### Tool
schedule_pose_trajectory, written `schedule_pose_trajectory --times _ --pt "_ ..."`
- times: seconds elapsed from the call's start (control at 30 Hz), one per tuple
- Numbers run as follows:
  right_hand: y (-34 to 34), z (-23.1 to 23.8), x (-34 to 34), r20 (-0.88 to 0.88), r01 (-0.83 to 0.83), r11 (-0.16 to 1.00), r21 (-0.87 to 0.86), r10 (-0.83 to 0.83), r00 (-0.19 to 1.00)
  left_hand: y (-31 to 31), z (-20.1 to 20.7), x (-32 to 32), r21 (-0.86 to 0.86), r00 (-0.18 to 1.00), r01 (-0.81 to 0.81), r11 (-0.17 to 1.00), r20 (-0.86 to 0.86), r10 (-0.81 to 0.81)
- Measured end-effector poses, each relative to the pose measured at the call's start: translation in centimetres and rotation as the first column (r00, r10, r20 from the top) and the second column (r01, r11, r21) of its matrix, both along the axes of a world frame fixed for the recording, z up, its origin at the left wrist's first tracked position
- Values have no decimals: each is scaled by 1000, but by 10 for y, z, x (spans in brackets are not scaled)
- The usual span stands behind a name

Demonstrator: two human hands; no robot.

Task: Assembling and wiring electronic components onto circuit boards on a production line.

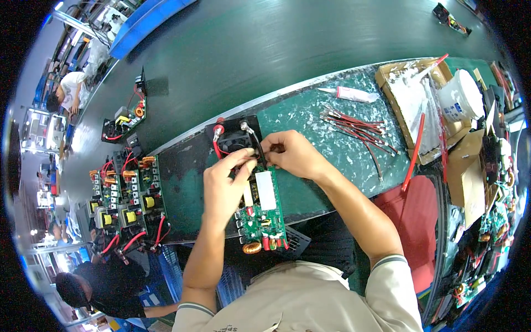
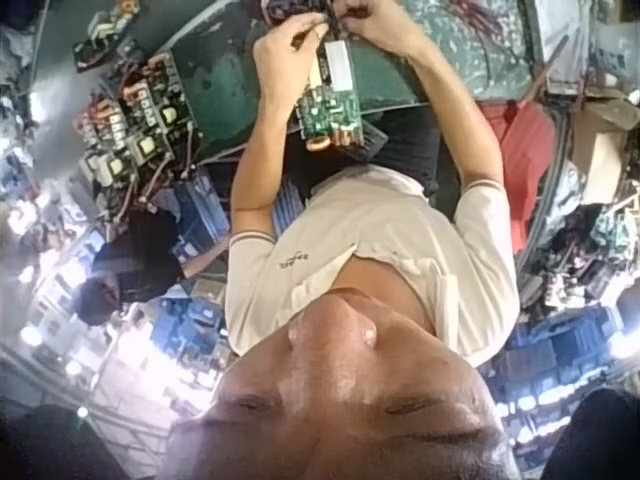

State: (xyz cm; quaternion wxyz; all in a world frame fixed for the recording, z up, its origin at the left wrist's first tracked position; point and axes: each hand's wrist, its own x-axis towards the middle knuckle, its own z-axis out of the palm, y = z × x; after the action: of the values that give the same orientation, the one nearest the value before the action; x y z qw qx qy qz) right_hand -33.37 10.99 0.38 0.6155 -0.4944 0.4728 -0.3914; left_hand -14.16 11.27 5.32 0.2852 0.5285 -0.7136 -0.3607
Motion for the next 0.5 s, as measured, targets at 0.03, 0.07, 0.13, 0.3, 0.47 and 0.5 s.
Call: schedule_pose_trajectory --times 0.03,0.07,0.13,0.3,0.47,0.5 --pt "0 -1 0 -61 34 999 -32 -36 998 -2 12 4 77 998 43 996 44 -47" --pt "1 -3 -1 -121 66 996 -65 -73 990 -6 21 11 27 996 56 998 65 -57" --pt "2 2 0 -209 60 986 -155 -93 974 -30 45 20 -255 965 99 962 260 -30" --pt "1 13 -1 -464 -106 835 -540 -191 865 -78 43 20 -263 870 385 885 423 -253" --pt "-3 13 -2 -529 -207 820 -534 -133 838 -16 40 11 -453 891 245 857 454 -14" --pt "-6 14 -4 -531 -208 823 -529 -130 837 -3 38 10 -529 888 232 816 458 44"
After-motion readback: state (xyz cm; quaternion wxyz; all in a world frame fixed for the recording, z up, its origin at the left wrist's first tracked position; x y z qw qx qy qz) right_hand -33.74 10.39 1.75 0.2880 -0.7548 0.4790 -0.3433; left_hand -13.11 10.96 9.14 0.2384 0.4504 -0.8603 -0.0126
